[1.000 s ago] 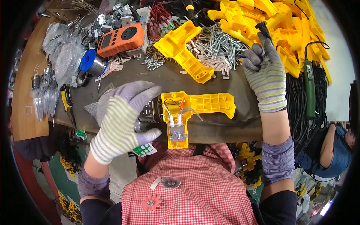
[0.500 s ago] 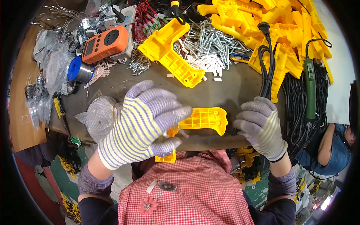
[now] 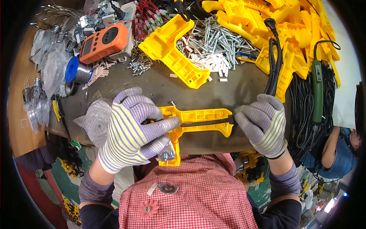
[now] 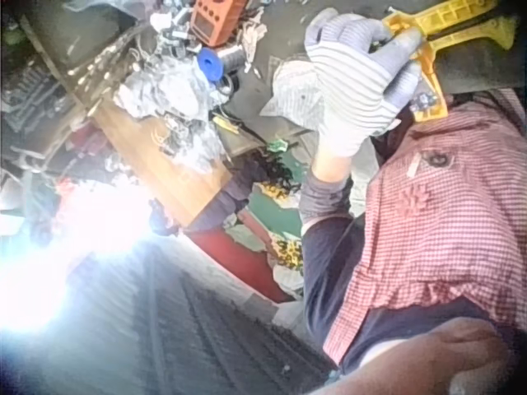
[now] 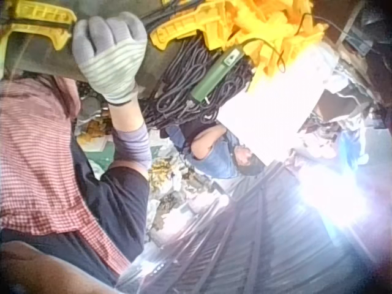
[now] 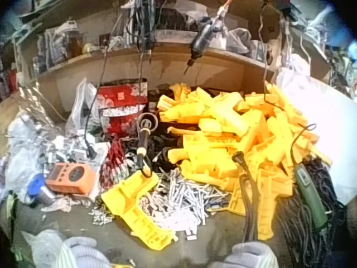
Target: Assembling and soldering internal components into a yellow plastic tool housing.
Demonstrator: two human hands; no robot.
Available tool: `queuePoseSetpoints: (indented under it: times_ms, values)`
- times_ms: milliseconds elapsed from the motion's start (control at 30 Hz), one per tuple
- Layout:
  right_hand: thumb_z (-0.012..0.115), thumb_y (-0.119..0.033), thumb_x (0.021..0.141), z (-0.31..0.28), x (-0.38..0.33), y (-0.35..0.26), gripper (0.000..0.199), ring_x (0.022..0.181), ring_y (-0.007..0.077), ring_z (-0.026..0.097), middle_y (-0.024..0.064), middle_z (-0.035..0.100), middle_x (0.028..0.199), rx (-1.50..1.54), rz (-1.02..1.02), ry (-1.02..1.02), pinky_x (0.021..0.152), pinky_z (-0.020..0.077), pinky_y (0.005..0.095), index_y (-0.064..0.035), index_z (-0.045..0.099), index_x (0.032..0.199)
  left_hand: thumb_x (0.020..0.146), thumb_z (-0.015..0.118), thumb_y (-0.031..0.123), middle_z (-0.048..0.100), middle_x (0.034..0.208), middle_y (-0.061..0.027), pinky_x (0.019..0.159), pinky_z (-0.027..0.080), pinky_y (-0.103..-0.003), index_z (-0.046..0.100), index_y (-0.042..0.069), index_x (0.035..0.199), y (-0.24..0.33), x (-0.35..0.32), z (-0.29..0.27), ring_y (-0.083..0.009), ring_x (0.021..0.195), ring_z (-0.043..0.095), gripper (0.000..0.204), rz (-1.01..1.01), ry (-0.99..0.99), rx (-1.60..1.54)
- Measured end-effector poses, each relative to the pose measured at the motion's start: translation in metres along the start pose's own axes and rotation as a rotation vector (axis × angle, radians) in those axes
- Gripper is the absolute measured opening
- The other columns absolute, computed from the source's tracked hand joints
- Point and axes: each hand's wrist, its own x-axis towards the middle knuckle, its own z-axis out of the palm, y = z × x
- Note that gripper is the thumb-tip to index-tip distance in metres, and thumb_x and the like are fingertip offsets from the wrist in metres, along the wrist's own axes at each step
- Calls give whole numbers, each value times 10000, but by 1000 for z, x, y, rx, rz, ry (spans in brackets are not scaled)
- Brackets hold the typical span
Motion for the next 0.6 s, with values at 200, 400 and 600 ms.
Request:
queuePoseSetpoints:
  times_ms: [200, 400, 600]
  values:
    - [712, -205, 682, -1, -3, 12, 249, 804, 205, 632, 49, 665, 932, -4, -193, -23, 810, 530, 419, -127, 650, 910, 634, 696, 331, 576, 856, -26, 951, 425, -533, 764, 172, 1001, 0, 0, 4, -259, 855, 584, 406, -21, 3, 45]
    - [825, -159, 602, 4, 13, 6, 372, 793, 243, 630, 61, 659, 914, 307, 12, 24, 738, 520, 428, -100, 613, 902, 619, 686, 327, 572, 836, -26, 899, 443, -516, 764, 165, 995, -1, 1, 5, -264, 815, 580, 417, -7, -15, 34]
    - [756, -132, 805, -1, 49, -5, 268, 838, 366, 649, 144, 637, 868, 819, 756, -373, 749, 535, 422, -31, 597, 995, 642, 694, 313, 602, 841, -36, 866, 446, -488, 755, 143, 981, -4, -1, 6, -276, 800, 585, 384, -10, 4, -3]
